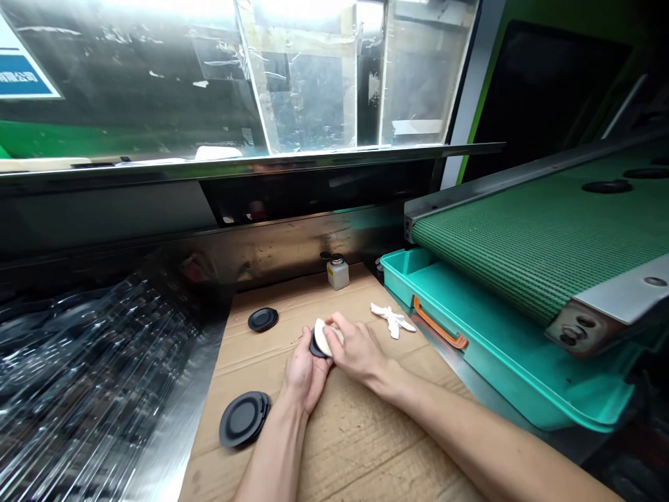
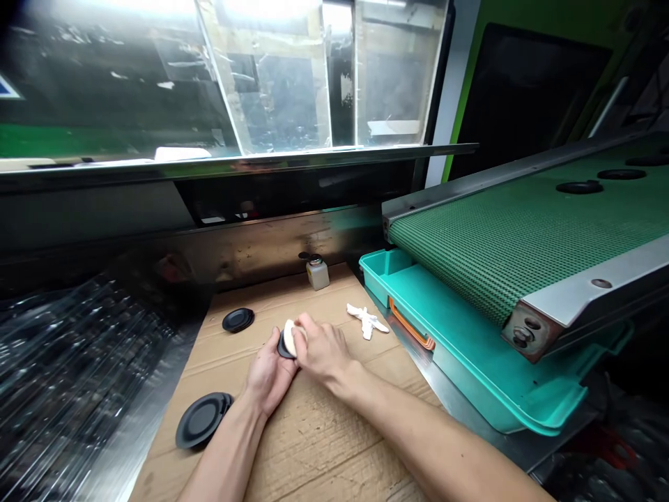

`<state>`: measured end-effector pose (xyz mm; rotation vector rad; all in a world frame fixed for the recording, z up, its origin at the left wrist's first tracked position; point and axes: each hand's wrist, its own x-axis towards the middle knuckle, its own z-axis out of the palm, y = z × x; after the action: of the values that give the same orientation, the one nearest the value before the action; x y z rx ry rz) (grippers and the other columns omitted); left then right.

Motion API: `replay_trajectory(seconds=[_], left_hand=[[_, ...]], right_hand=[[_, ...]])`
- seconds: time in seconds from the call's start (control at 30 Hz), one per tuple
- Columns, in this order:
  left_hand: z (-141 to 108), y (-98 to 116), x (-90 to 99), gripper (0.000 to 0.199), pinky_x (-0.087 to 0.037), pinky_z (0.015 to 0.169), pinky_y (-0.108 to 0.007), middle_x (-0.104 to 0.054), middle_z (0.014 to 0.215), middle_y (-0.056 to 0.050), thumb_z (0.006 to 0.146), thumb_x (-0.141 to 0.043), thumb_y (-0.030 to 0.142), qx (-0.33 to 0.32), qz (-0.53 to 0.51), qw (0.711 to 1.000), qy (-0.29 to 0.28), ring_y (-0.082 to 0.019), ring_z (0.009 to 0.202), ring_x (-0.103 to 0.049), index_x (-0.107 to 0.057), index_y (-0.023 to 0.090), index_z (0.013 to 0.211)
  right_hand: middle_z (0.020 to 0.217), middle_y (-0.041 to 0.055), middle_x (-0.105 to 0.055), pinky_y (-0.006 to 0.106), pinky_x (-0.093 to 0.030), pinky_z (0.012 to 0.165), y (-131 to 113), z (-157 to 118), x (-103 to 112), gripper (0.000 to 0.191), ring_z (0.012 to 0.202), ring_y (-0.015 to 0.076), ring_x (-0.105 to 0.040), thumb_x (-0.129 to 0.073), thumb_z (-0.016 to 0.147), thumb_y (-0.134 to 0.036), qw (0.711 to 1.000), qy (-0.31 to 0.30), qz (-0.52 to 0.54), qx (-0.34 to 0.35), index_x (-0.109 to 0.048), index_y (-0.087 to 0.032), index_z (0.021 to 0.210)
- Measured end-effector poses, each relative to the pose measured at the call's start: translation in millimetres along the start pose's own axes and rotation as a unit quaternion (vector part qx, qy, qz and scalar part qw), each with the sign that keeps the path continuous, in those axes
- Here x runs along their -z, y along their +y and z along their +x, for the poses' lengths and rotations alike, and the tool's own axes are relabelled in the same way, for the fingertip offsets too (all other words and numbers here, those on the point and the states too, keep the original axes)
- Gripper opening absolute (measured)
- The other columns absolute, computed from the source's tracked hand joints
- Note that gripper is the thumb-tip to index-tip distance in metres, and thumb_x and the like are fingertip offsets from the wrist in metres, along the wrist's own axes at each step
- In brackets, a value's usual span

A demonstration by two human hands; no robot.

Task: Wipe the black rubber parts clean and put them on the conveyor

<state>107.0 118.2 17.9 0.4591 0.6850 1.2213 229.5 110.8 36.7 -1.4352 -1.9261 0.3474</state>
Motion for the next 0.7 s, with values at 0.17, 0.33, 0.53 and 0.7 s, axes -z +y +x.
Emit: replay_trajectory(seconds=[0.17, 0.33, 0.53, 0.7], left_hand=[[1, -1, -2.3, 0.036, -0.053, 0.093, -0.044, -0.068, 0.114, -0.018, 0.097, -0.041, 0.033, -0.014, 0.007, 1.0, 0.026, -0.026, 0.107, -0.064, -0.064, 0.009, 0.109], [2, -3, -3.9, 0.031, -0.053, 0.093, -0.04, -0.068, 0.114, -0.017, 0.096, -0.044, 0.031, -0.016, 0.01, 0.999, 0.034, -0.025, 0.106, -0.065, -0.065, 0.01, 0.107], [1, -3, -3.8, 0.032, -0.053, 0.095, -0.04, -0.069, 0.111, -0.017, 0.096, -0.045, 0.031, -0.025, 0.028, 0.999, 0.026, -0.025, 0.105, -0.065, -0.066, 0.009, 0.107], [0, -3, -5.6, 0.033, -0.054, 0.093, -0.042, -0.07, 0.111, -0.017, 0.097, -0.043, 0.031, -0.023, 0.051, 0.998, 0.038, -0.026, 0.106, -0.065, -0.065, 0.009, 0.107]], right_hand=[[0.08, 0.0044, -0.069, 0.027, -0.031, 0.06, -2, 2, 3, 0.028, 0.069, 0.0218, -0.063, -0.036, 0.097, -0.043, 0.985, -0.022, -0.158, -0.061, -0.056, -0.027, 0.108], [0.086, 0.0033, -0.07, 0.027, -0.03, 0.061, 2, 5, 4, 0.026, 0.072, 0.0198, -0.063, -0.036, 0.098, -0.043, 0.989, -0.04, -0.144, -0.021, -0.053, -0.026, 0.108], [0.086, 0.0043, -0.071, 0.027, -0.028, 0.059, -3, 7, 2, 0.027, 0.07, 0.0207, -0.063, -0.032, 0.099, -0.043, 0.987, -0.025, -0.158, -0.011, -0.051, -0.024, 0.106], [0.086, 0.008, -0.07, 0.028, -0.03, 0.058, -9, -1, 3, 0.03, 0.069, 0.0215, -0.063, -0.03, 0.099, -0.041, 0.983, -0.045, -0.17, -0.043, -0.051, -0.021, 0.108]])
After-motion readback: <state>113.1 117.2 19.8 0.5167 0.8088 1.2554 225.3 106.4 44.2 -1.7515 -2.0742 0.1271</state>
